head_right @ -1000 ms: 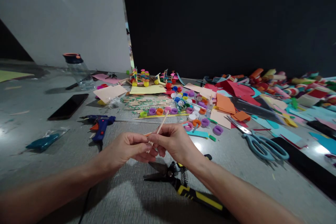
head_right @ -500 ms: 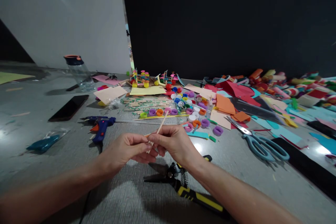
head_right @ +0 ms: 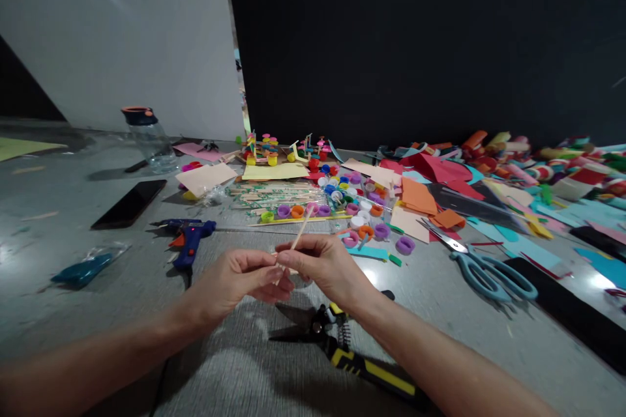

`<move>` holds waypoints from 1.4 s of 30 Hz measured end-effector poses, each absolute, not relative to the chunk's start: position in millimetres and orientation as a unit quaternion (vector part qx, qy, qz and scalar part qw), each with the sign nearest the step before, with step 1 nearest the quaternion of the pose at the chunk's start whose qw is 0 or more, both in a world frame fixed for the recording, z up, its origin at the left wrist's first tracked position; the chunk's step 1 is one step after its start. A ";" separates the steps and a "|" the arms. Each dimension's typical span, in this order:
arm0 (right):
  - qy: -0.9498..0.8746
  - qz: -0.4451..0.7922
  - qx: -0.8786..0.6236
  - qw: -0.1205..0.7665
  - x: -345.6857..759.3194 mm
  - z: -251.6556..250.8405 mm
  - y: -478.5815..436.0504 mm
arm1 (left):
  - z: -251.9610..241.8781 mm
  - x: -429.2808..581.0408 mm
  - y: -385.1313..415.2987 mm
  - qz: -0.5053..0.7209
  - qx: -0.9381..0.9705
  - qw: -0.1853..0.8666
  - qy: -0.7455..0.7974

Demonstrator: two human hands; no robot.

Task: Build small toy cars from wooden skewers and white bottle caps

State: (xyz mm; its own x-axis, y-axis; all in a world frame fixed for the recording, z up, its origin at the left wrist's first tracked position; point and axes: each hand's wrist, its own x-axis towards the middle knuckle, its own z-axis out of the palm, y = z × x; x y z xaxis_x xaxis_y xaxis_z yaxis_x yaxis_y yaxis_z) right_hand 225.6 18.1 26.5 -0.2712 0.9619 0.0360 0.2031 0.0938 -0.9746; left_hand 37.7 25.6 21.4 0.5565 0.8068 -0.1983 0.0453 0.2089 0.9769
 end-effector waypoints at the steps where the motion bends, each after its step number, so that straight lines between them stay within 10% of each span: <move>1: -0.648 0.478 -0.464 0.370 230.4 32.0 18.0 | 22.2 37.3 25.1 0.283 0.564 0.678 0.377; 12: -0.828 0.078 -0.555 -0.029 302.9 8.0 -65.2 | 30.0 33.7 19.5 0.332 0.565 0.676 0.337; 26: -0.822 -0.044 -0.554 0.123 338.5 1.5 -88.2 | 39.0 29.9 12.3 0.348 0.581 0.657 0.331; 42: -0.767 0.200 -0.598 0.120 300.0 45.1 -63.3 | 39.4 31.8 7.3 0.319 0.552 0.704 0.313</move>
